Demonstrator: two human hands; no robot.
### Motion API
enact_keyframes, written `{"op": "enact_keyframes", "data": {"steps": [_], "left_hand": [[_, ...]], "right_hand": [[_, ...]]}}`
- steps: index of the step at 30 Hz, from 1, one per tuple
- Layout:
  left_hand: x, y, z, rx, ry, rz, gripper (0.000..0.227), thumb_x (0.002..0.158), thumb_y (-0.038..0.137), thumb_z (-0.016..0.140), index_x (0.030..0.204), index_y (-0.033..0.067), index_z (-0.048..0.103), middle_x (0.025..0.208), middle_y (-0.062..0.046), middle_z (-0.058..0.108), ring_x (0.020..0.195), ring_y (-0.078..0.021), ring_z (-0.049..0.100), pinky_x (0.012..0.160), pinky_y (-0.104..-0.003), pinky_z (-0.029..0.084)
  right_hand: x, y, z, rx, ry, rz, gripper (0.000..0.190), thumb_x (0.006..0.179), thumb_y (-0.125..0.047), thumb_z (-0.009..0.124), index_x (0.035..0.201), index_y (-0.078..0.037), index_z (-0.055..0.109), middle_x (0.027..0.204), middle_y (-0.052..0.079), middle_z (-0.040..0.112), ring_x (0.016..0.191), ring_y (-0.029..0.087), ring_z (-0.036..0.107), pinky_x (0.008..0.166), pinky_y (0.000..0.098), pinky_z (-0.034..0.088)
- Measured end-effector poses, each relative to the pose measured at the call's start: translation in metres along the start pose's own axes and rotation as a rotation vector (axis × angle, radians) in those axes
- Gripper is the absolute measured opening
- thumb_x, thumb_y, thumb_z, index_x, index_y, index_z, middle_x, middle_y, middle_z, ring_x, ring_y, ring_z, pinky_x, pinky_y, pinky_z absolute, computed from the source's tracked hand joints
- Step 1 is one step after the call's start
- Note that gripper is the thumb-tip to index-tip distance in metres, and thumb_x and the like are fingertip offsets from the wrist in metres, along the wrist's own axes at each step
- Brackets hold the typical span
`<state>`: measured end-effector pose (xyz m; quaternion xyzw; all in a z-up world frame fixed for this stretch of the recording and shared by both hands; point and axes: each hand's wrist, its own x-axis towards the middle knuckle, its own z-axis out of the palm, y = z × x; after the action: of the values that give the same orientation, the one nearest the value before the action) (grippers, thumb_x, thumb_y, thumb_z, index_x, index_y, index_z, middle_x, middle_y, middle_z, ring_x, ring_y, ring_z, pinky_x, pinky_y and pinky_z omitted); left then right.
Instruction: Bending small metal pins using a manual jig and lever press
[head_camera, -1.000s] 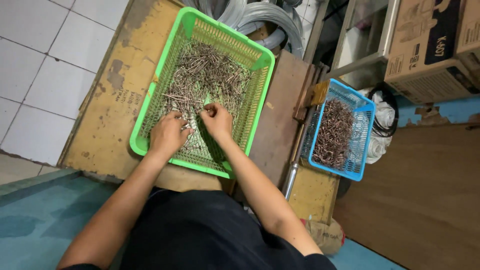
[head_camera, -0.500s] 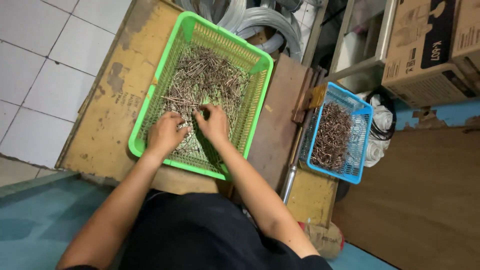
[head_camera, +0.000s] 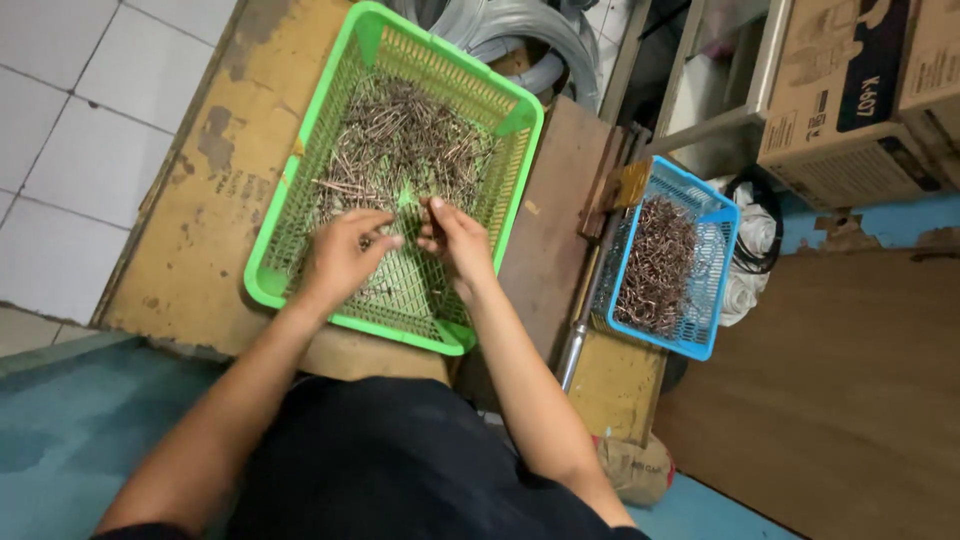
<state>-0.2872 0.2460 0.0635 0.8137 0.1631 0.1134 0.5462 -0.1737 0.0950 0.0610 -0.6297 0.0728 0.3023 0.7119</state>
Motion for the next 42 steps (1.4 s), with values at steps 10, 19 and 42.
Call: {"op": "enact_keyframes", "data": {"steps": [10, 19, 42], "left_hand": [[0.02, 0.055, 0.029, -0.239, 0.106, 0.174, 0.025, 0.09, 0.013, 0.081, 0.115, 0.019, 0.08, 0.106, -0.005, 0.079, 0.098, -0.0284, 0.075, 0.085, -0.038, 0.058], [0.029, 0.078, 0.063, -0.297, -0.159, 0.292, 0.021, 0.09, 0.005, 0.076, 0.11, 0.0115, 0.08, 0.096, -0.01, 0.08, 0.091, -0.0316, 0.077, 0.084, -0.042, 0.058], [0.127, 0.072, 0.197, 0.033, -0.055, 0.644, 0.008, 0.087, 0.017, 0.083, 0.095, 0.0202, 0.082, 0.146, -0.014, 0.058, 0.135, -0.0447, 0.052, 0.111, -0.054, 0.042]], "right_hand": [[-0.016, -0.028, -0.047, 0.169, 0.024, 0.057, 0.028, 0.097, -0.024, 0.072, 0.112, 0.0, 0.072, 0.083, 0.007, 0.071, 0.065, 0.012, 0.072, 0.059, 0.0234, 0.066], [-0.022, -0.027, -0.118, 0.3, 0.089, 0.113, 0.023, 0.094, -0.015, 0.073, 0.11, 0.002, 0.071, 0.077, 0.01, 0.071, 0.061, 0.015, 0.074, 0.057, 0.0235, 0.065], [-0.108, -0.036, -0.265, -0.837, 0.634, -0.088, 0.052, 0.095, -0.049, 0.072, 0.122, -0.006, 0.072, 0.115, 0.027, 0.072, 0.114, 0.044, 0.067, 0.097, 0.0528, 0.055]]}}
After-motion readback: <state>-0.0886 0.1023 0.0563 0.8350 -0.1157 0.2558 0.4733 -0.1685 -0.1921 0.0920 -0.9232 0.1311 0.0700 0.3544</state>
